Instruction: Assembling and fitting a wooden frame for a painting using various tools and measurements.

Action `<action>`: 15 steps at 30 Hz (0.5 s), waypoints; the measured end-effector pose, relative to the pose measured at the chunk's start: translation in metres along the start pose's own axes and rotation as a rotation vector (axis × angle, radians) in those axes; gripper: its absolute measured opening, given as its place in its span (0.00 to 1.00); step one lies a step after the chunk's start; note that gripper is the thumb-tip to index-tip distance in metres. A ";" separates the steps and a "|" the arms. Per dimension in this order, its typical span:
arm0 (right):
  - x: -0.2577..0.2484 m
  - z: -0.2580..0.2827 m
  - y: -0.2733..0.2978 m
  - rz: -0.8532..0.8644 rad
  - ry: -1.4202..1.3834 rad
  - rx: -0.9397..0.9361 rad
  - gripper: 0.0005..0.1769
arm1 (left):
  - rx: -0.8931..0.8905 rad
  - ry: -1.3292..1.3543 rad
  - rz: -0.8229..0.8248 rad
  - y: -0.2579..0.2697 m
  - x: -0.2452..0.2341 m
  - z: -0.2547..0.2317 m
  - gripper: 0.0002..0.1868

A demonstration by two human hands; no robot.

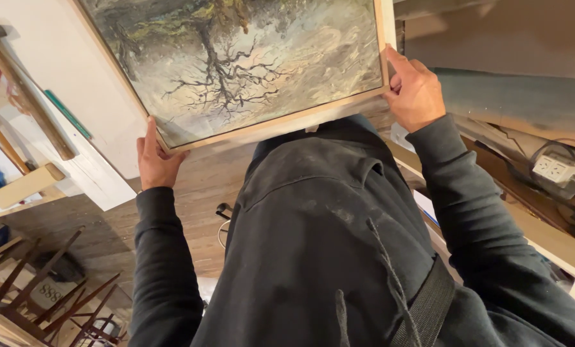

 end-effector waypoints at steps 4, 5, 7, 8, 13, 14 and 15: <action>0.001 0.001 0.000 -0.012 0.039 0.007 0.41 | 0.016 -0.003 0.014 -0.001 -0.001 -0.003 0.60; 0.001 0.001 0.001 -0.017 0.043 0.014 0.41 | 0.012 -0.040 0.010 0.000 -0.002 -0.003 0.60; -0.001 -0.001 0.001 -0.002 0.043 -0.009 0.41 | -0.036 -0.024 0.009 -0.004 0.003 0.003 0.60; 0.003 0.001 -0.002 0.015 0.038 -0.032 0.41 | -0.086 -0.012 0.008 -0.003 0.000 0.011 0.60; 0.013 -0.014 0.000 0.098 0.092 -0.032 0.38 | 0.163 0.021 -0.038 -0.007 0.001 0.024 0.58; 0.010 -0.015 0.003 0.091 0.146 -0.027 0.36 | 0.155 0.081 -0.022 -0.008 0.005 0.025 0.58; 0.015 -0.018 0.003 0.102 0.134 -0.054 0.36 | 0.134 0.073 -0.046 -0.004 -0.004 0.021 0.58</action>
Point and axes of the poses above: each hand's wrist, its own y-axis away from the middle knuckle, its own x-axis out of the palm, z = x × y, the point moved 7 cm from there along -y, towards the middle knuckle, and after that the axes turned 3 degrees about y, right-handed, at the moved point
